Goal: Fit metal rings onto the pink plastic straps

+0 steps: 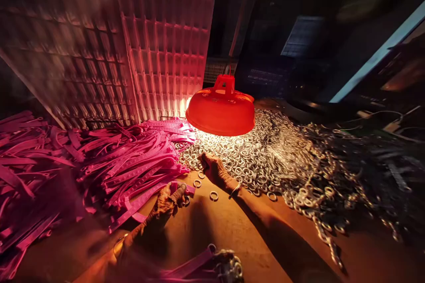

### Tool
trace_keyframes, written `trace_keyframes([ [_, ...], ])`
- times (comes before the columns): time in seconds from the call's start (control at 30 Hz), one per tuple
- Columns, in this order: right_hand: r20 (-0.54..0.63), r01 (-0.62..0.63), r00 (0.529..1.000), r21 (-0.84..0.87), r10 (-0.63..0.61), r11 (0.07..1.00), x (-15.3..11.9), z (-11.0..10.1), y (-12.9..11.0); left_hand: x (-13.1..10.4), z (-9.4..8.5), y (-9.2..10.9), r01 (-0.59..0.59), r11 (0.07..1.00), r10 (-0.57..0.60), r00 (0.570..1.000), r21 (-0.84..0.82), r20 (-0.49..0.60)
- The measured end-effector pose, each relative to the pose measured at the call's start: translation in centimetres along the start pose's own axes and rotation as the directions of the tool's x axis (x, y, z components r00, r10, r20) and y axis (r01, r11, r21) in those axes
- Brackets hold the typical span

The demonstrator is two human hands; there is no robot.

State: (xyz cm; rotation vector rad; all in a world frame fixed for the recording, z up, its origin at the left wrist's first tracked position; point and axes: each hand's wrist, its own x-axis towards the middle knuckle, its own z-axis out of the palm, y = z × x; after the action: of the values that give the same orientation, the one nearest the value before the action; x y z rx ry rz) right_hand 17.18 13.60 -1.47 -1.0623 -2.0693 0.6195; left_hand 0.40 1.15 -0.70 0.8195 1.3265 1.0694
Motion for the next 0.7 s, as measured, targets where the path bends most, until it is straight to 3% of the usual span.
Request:
trace_keyframes([
  [0.17,0.100,0.127,0.988,-0.078,-0.119,0.989,-5.0,1.4,-3.7,-1.0,0.5,0.4,-0.088,0.996,0.088,0.996,0.000,0.005],
  [0.33,0.164,0.122,0.978,0.036,-0.127,0.992,-6.4,1.9,-6.2,-1.0,0.2,-1.0,-0.082,0.996,0.083,0.997,0.038,-0.009],
  [0.43,0.142,0.030,0.988,0.168,-0.054,0.985,-6.5,2.1,-6.7,-1.1,-0.4,-1.5,-0.106,0.994,0.105,0.994,0.030,0.037],
  [0.57,0.119,-0.210,0.977,0.412,0.176,0.887,-7.0,2.9,-6.3,-0.9,-0.8,-1.7,-0.126,0.988,0.124,0.992,0.094,0.029],
  [0.7,0.193,-0.359,0.933,0.400,0.305,0.844,-8.0,4.2,-4.8,0.2,-0.7,-2.3,-0.124,0.987,0.120,0.992,0.105,0.036],
])
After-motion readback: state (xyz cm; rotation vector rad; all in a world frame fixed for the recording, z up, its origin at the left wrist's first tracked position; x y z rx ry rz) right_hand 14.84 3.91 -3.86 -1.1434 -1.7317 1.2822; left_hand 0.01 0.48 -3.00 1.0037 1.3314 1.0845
